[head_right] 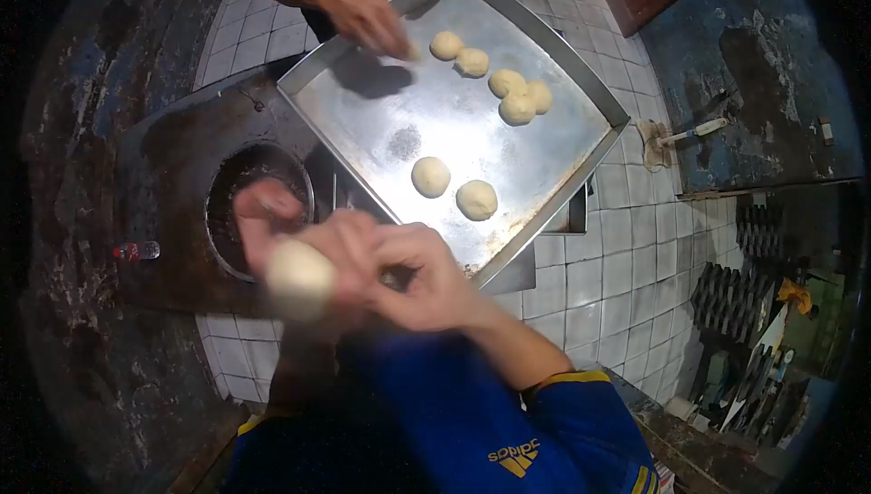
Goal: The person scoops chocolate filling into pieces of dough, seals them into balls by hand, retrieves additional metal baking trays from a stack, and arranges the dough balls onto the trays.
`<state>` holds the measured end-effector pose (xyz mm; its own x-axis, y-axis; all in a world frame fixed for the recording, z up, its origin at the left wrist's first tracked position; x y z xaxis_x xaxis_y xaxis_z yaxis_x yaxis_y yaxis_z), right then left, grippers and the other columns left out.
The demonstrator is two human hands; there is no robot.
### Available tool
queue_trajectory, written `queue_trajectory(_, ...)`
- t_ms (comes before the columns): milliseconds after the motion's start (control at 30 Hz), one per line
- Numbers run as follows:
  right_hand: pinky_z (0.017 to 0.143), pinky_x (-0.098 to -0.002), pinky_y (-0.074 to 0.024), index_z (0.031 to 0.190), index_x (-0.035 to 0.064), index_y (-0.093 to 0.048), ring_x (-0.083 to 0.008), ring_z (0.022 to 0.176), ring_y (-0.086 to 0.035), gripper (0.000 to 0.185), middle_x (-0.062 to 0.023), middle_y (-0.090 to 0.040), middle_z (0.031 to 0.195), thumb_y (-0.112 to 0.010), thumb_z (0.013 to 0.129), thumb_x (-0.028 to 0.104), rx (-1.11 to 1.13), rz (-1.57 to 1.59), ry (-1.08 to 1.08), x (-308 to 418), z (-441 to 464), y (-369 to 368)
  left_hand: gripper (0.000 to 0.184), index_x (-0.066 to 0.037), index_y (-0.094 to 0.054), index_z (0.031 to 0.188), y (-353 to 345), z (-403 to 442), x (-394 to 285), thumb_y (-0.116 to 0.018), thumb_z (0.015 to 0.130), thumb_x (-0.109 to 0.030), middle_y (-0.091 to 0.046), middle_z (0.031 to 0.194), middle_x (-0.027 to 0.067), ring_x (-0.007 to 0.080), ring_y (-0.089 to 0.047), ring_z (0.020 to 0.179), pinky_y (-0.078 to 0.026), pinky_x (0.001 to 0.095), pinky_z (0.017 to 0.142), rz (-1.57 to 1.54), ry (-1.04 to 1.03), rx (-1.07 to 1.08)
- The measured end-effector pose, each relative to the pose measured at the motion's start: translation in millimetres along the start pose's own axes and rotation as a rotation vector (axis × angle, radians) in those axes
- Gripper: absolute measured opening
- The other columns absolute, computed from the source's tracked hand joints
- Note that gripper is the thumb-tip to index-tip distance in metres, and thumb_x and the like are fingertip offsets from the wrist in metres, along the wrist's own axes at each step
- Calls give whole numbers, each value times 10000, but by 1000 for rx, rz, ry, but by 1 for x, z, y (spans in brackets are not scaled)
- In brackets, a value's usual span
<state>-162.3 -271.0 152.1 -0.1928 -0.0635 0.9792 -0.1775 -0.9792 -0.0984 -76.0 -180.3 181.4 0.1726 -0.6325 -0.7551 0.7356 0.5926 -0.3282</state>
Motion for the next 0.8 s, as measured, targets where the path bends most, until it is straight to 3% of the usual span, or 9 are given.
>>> queue_trajectory(33,893,-359,-591,1099,-43,-775,-264,998,-758,245,-149,-777,1051,-781,884,75,182,-62,-33,14,7,4,611,-37,-339,1316,16,2,1,-772,885,-45,-496,1101,53,103,-545,661,-534,311,673,111,57,-46)
queue_trajectory(100,870,-341,-610,1146,-42,-765,-255,1039,-761,272,-182,-776,1096,-784,887,38,48,-303,-117,27,8,33,592,-54,-372,1336,51,2,8,-723,871,52,-488,1156,61,96,-587,810,-515,280,706,524,195,-211)
queue_trajectory(167,866,-328,-611,1297,2,-715,-223,1105,-737,507,-147,-744,1240,-883,830,108,-49,-325,-99,33,24,45,690,-51,-406,1360,51,0,41,-766,782,63,-473,1208,78,132,-558,1025,-500,256,866,531,182,-42)
queue_trajectory(367,872,-321,-596,1253,57,-746,-202,1066,-709,525,-87,-718,1154,-934,777,173,65,-709,-48,21,70,53,715,-42,-432,1279,39,12,105,-895,819,-334,-708,865,126,212,-759,828,-576,327,690,597,218,106)
queue_trajectory(433,830,-334,-601,1217,55,-756,-224,993,-724,472,-106,-719,1100,-906,781,155,74,-659,-49,11,77,60,769,-70,-402,1330,41,15,106,-899,801,-323,-726,928,171,268,-784,880,-592,371,721,614,233,119)
queue_trajectory(533,791,-348,-615,1175,53,-765,-259,928,-741,400,-132,-717,1051,-861,794,127,64,-621,-71,-20,87,81,1034,-157,-320,1508,44,18,96,-942,688,-248,-739,1083,247,498,-734,915,-589,533,818,769,390,321)
queue_trajectory(667,835,-391,-631,1223,32,-731,-305,914,-746,408,-154,-705,1125,-814,835,128,129,-849,-87,-76,104,97,1174,-164,-226,1604,83,0,84,-950,682,-226,-628,1354,274,427,-728,779,-584,484,749,734,601,233)
queue_trajectory(767,1079,-491,-529,1511,0,-482,-435,1362,-548,688,-245,-520,1488,-695,961,354,402,-1397,-96,-120,105,81,1177,-124,-213,1619,105,-17,71,-952,708,-219,-546,1486,265,303,-718,676,-571,404,674,644,620,64)
queue_trajectory(800,1079,-491,-529,1511,0,-482,-435,1362,-548,688,-245,-520,1488,-695,961,354,412,-1394,-96,-131,103,78,1137,-92,-218,1609,108,-22,65,-940,736,-190,-598,1389,225,204,-665,611,-523,337,605,684,580,38)
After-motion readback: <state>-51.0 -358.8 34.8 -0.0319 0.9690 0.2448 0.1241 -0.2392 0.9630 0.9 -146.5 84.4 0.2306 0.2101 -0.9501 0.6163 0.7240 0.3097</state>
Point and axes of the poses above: each hand's wrist, its own z-axis towards the middle knuckle, its own y-axis out of the back of the hand, x = y × z, the point moved 6 cm from there along z, towards the middle knuckle
